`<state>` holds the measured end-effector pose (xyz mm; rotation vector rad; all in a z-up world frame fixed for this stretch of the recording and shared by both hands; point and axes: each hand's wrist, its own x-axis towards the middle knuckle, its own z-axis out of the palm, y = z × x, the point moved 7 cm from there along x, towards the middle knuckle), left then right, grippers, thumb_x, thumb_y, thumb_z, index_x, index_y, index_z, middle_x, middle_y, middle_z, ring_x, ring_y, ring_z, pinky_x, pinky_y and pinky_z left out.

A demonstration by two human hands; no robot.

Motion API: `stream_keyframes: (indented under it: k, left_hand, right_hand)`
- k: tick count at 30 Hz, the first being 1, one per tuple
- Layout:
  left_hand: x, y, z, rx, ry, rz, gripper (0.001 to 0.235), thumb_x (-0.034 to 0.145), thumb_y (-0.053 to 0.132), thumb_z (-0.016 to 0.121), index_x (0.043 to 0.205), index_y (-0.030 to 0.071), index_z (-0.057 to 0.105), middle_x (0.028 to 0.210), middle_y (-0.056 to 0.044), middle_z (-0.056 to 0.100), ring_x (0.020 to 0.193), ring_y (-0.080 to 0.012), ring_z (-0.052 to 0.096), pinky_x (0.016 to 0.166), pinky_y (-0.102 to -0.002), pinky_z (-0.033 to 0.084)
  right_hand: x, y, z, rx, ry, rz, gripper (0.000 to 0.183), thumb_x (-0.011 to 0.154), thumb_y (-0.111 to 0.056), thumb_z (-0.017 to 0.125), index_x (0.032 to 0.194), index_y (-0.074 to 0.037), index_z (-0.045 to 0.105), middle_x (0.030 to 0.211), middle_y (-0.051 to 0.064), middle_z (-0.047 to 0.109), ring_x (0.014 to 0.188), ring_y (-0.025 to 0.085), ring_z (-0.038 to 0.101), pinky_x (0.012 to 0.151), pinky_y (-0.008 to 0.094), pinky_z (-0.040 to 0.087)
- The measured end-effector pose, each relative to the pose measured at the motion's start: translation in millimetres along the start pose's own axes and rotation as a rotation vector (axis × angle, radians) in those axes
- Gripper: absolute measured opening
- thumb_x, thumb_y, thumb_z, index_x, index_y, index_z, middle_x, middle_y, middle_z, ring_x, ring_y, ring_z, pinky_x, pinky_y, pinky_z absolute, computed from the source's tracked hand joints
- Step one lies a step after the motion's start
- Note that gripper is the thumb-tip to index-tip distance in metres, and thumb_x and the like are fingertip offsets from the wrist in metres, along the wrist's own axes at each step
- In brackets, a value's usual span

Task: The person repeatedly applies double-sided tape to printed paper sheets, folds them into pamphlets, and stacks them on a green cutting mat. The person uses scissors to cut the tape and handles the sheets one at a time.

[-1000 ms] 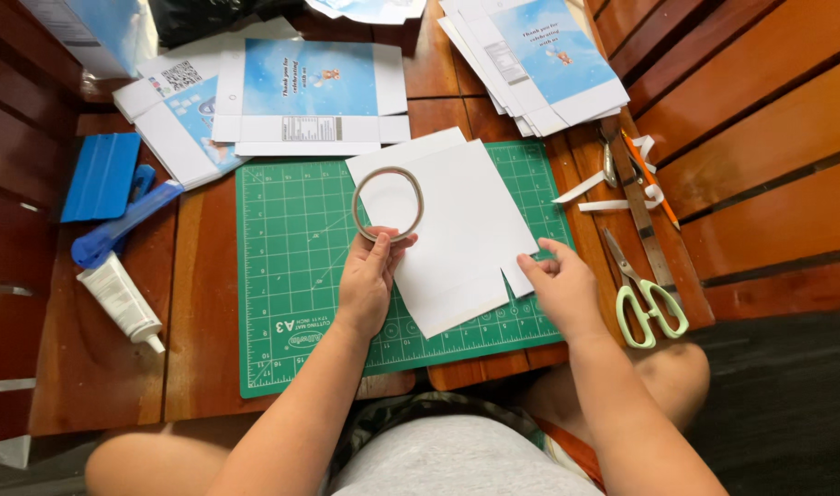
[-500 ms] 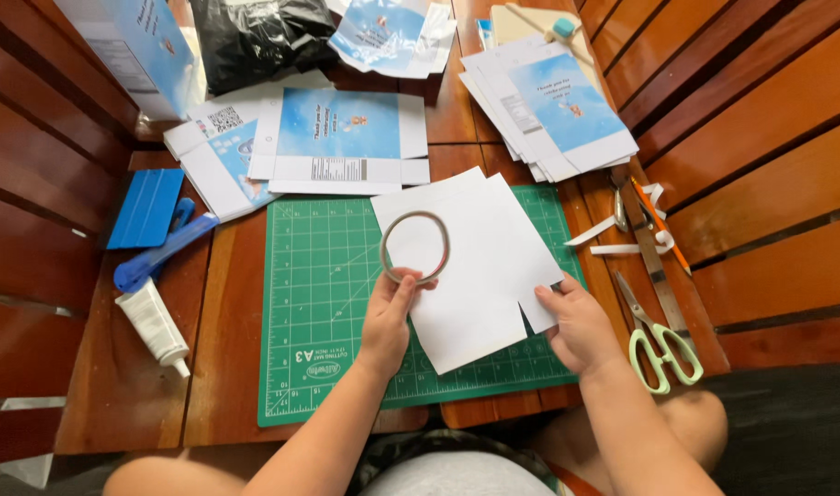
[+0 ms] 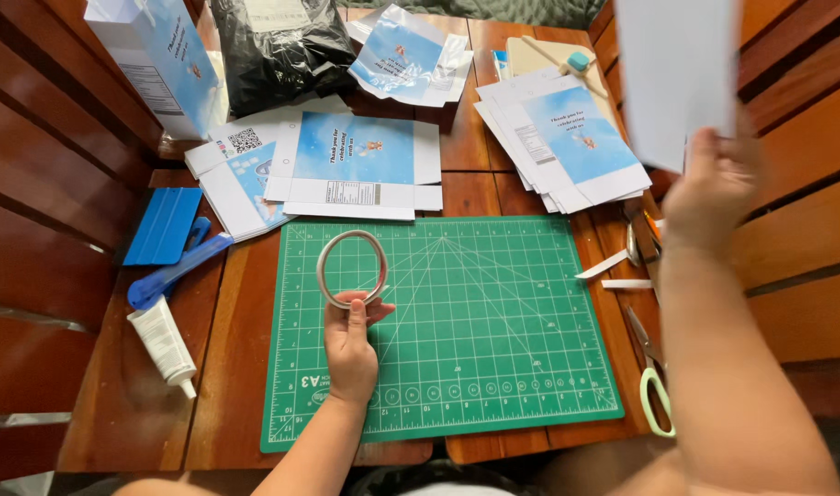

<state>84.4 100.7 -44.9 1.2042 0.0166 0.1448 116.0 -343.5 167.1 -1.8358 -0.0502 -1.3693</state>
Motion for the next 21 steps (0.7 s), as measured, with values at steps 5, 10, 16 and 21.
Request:
stream_keyframes:
  k: [5, 10, 16, 21]
  left_hand:
    - [-0.9, -8.1, -0.8, -0.008, 0.007, -0.020, 0.017, 0.106, 0.023, 0.049, 0.112, 0.009, 0.058, 0.103, -0.012, 0.068, 0.085, -0.0284, 0.077, 0.084, -0.036, 0.064]
    - [1.3, -8.2, 1.2, 0.013, -0.007, -0.038, 0.016, 0.106, 0.021, 0.049, 0.111, 0.010, 0.058, 0.100, -0.011, 0.068, 0.084, -0.0283, 0.078, 0.084, -0.035, 0.063]
    - [2.1, -8.0, 2.5, -0.005, -0.021, -0.036, 0.017, 0.105, 0.023, 0.050, 0.110, 0.009, 0.059, 0.098, -0.012, 0.068, 0.083, -0.0302, 0.077, 0.082, -0.038, 0.064]
    - [1.8, -11.2, 3.4, -0.005, -0.029, -0.035, 0.017, 0.105, 0.023, 0.050, 0.110, 0.009, 0.059, 0.100, -0.013, 0.068, 0.081, -0.0305, 0.077, 0.083, -0.037, 0.062]
  right_hand:
    - [-30.8, 81.3, 70.4, -0.240, -0.287, 0.067, 0.037, 0.102, 0.011, 0.057, 0.131, -0.007, 0.069, 0.135, 0.021, 0.065, 0.130, 0.032, 0.060, 0.115, 0.040, 0.046]
    - [-76.4, 158.5, 100.8, -0.594, -0.550, 0.220, 0.041, 0.103, -0.007, 0.054, 0.132, -0.030, 0.070, 0.148, 0.016, 0.059, 0.140, 0.043, 0.047, 0.121, 0.060, 0.021]
    - [-114.2, 175.3, 126.6, -0.816, -0.800, 0.501, 0.052, 0.090, -0.033, 0.043, 0.135, -0.034, 0.068, 0.158, 0.005, 0.048, 0.155, 0.031, 0.021, 0.122, 0.064, -0.003]
    - [-129.8, 49.4, 230.9, -0.347, -0.902, 0.036, 0.045, 0.089, -0.029, 0.060, 0.130, -0.014, 0.070, 0.142, 0.018, 0.061, 0.136, 0.032, 0.051, 0.116, 0.046, 0.036]
